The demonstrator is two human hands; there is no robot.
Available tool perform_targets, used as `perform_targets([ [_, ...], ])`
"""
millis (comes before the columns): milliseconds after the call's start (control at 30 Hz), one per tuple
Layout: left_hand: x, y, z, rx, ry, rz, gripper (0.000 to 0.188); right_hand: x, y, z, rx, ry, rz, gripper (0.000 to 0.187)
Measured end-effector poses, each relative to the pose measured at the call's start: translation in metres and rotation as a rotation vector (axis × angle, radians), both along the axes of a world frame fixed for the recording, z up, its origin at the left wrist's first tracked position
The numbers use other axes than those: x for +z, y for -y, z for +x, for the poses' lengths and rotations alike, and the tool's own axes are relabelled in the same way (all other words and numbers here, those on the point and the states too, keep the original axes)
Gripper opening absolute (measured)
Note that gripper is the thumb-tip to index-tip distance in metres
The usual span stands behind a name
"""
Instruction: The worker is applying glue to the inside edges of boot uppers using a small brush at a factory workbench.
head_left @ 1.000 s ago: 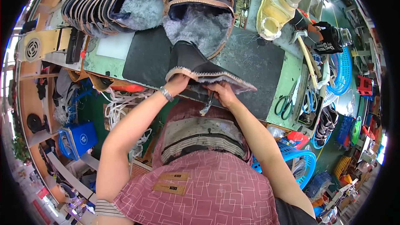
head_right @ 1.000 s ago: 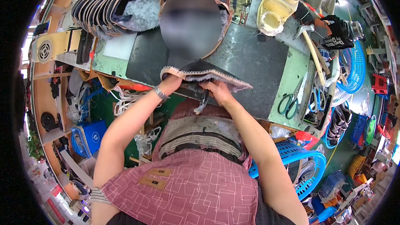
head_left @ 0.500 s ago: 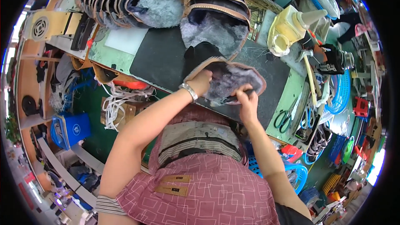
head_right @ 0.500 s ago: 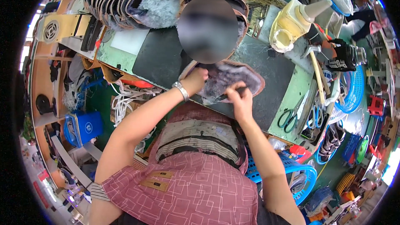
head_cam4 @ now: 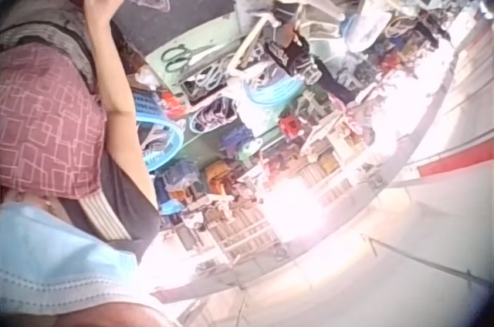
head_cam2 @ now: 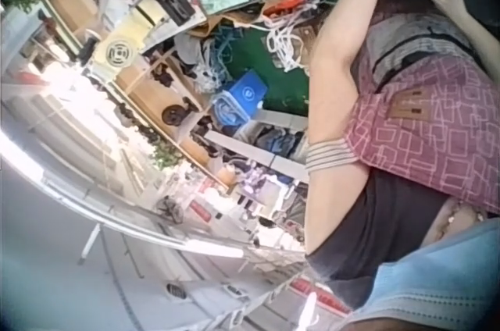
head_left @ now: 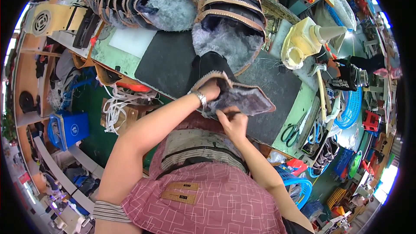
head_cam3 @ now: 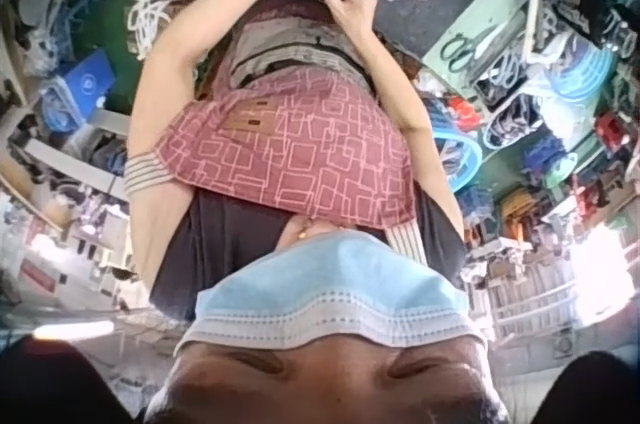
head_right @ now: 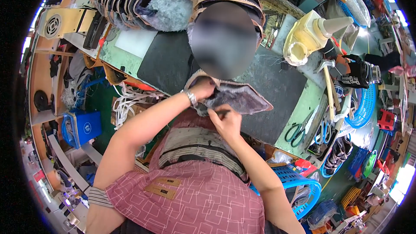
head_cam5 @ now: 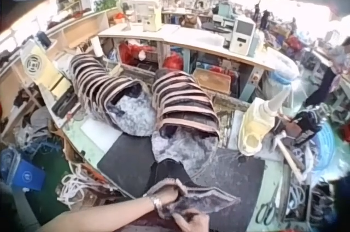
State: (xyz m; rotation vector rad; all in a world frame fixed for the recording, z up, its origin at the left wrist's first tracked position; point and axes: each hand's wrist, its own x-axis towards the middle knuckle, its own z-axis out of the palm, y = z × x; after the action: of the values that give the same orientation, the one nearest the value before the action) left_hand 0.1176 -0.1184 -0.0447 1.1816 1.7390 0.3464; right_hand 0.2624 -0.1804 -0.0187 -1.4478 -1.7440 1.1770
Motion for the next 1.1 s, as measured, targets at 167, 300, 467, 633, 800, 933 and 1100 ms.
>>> perform_targets([
  [167,0.01,0.069,0.003,-0.356,-0.28,0.467,0.039,0.087,-0.04,0.047,-0.007,-0.58,0.092,0.01],
  [300,0.029,0.065,-0.007,-0.537,-0.418,1.081,0.037,0.128,-0.132,0.046,-0.014,-0.304,0.332,0.015],
  [467,0.049,0.01,-0.029,0.137,-0.423,0.594,0.04,0.114,-0.218,-0.021,0.292,0.73,0.854,0.034],
  [633,0.06,0.017,-0.155,0.133,-0.518,0.821,0.034,0.068,-0.259,-0.044,0.453,0.996,0.982,0.033],
  [800,0.078,0.059,-0.347,0.306,-1.087,0.459,0.034,0.064,-0.26,-0.038,0.468,0.961,0.992,0.04],
  [933,0.025,0.076,-0.445,0.663,-0.889,0.544,0.06,0.078,-0.26,-0.046,0.52,0.897,0.92,0.047],
  [1100,0.034,0.013,-0.347,0.497,-1.156,0.842,0.069,0.094,-0.217,-0.039,0.487,0.906,0.753,0.022],
])
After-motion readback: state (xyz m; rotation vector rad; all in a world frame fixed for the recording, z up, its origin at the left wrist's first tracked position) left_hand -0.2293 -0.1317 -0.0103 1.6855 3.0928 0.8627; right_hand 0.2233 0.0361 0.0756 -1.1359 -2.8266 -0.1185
